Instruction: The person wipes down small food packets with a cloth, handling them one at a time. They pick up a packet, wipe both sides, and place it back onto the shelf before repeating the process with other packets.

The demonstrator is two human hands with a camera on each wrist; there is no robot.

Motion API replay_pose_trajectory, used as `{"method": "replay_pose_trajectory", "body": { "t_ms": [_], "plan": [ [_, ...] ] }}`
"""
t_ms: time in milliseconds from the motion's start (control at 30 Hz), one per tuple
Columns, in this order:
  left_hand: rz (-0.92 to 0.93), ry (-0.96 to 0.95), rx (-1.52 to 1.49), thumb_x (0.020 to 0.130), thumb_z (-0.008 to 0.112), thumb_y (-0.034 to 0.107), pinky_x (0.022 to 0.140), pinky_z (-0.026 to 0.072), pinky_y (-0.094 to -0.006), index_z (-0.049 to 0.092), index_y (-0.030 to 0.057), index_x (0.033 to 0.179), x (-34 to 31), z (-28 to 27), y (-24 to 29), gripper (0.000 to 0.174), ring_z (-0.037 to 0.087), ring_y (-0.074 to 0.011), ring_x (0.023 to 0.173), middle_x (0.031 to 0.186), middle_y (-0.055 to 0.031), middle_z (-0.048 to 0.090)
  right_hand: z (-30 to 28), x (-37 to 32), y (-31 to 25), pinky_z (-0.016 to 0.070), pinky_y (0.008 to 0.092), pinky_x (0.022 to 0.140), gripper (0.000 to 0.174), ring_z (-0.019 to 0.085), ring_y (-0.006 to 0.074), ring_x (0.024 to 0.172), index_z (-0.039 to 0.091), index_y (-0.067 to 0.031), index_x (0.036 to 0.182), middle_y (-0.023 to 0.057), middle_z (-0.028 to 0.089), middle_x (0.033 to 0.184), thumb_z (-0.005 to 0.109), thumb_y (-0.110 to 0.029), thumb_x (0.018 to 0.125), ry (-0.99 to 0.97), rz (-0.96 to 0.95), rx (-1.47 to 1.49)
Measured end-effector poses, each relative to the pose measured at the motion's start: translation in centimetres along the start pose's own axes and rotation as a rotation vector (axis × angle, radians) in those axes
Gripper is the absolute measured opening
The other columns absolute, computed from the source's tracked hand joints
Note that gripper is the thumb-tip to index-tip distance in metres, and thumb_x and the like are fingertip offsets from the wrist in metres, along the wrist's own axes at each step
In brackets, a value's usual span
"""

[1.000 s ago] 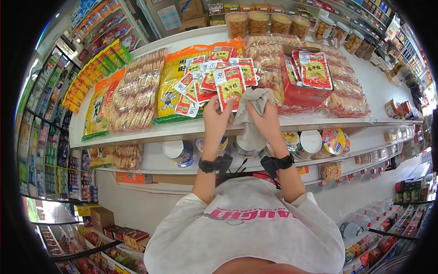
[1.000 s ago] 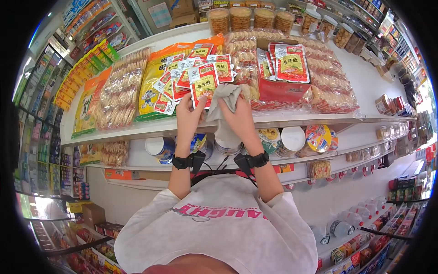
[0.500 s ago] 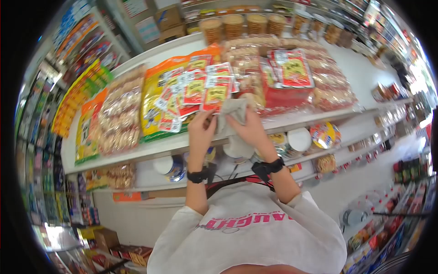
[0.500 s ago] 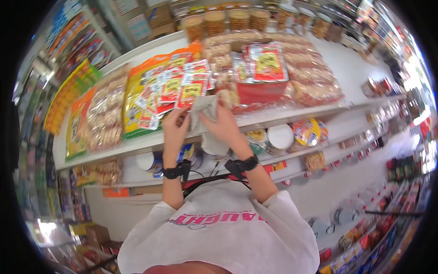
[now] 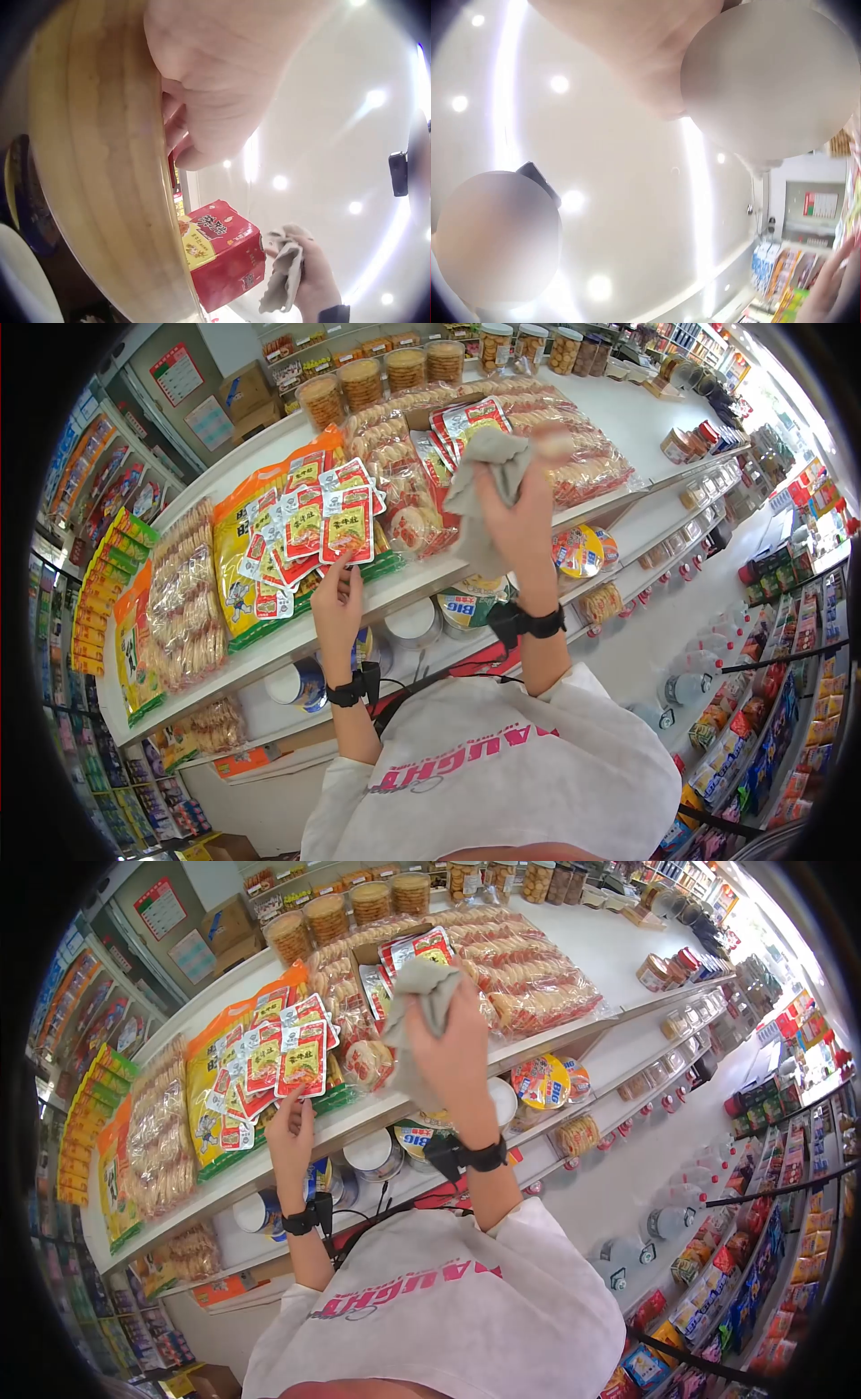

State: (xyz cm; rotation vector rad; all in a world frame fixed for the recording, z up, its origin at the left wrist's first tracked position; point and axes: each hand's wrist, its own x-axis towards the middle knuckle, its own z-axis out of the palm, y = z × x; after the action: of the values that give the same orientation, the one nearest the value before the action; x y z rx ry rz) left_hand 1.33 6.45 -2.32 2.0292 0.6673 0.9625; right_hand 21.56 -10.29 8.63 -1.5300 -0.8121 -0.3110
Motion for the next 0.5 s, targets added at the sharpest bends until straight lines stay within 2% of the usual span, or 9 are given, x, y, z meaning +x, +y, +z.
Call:
{"method": "replay_pose_trajectory", "body": {
  "t_ms": [33, 133, 233, 333, 500],
  "plan": [
    [-0.004, -0.002, 0.006, 0.094, 0.065, 0.006, 0.053, 0.0423, -0.0242, 0.066, 0.0048, 0.126, 0.0, 0.0, 0.0, 0.032, 0.053, -0.0077, 0.058, 0.074, -0.0045, 0.063, -0.6, 0.5, 0.2, 0.0519, 0.0392, 0.084, 0.027, 0.067, 0.0356, 0.094, 0.063, 0.0027, 0.109, 0.0193, 0.068, 0.107, 0.069, -0.014, 0.089, 0.003, -0.015, -0.096],
    [0.005, 0.002, 0.051, 0.094, 0.066, 0.007, 0.054, 0.0439, -0.0264, 0.067, 0.0040, 0.122, 0.1, 0.1, 0.0, 0.029, 0.055, -0.0109, 0.058, 0.074, -0.0073, 0.064, -1.1, 0.3, 1.1, 0.0517, 0.0412, 0.088, 0.030, 0.064, 0.0418, 0.103, 0.065, 0.0025, 0.110, 0.0228, 0.064, 0.120, 0.068, -0.020, 0.090, -0.035, 0.101, -0.147],
    [0.037, 0.015, 0.080, 0.093, 0.067, 0.008, 0.055, 0.0454, -0.0283, 0.069, 0.0035, 0.119, 0.0, 0.3, 0.1, 0.026, 0.056, -0.0133, 0.059, 0.073, -0.0092, 0.065, -0.5, -0.3, 1.8, 0.0515, 0.0431, 0.092, 0.035, 0.063, 0.0428, 0.109, 0.064, 0.0022, 0.114, 0.0247, 0.058, 0.130, 0.068, -0.024, 0.090, -0.029, -0.092, -0.311],
    [0.032, 0.006, 0.112, 0.093, 0.067, 0.008, 0.055, 0.0459, -0.0284, 0.070, 0.0034, 0.115, 0.1, 0.2, 0.3, 0.023, 0.057, -0.0133, 0.059, 0.072, -0.0091, 0.065, -0.3, -0.5, 1.2, 0.0510, 0.0429, 0.094, 0.038, 0.061, 0.0427, 0.113, 0.063, 0.0010, 0.118, 0.0236, 0.056, 0.134, 0.067, -0.026, 0.091, -0.044, -0.032, -0.298],
    [0.019, 0.000, 0.100, 0.093, 0.066, 0.008, 0.055, 0.0463, -0.0286, 0.071, 0.0040, 0.115, 0.0, 0.1, -0.3, 0.023, 0.059, -0.0141, 0.060, 0.074, -0.0094, 0.067, -0.6, -0.5, 0.0, 0.0515, 0.0421, 0.091, 0.037, 0.062, 0.0414, 0.110, 0.063, 0.0002, 0.118, 0.0194, 0.058, 0.131, 0.068, -0.024, 0.091, -0.145, 0.039, -0.272]
  ]
}}
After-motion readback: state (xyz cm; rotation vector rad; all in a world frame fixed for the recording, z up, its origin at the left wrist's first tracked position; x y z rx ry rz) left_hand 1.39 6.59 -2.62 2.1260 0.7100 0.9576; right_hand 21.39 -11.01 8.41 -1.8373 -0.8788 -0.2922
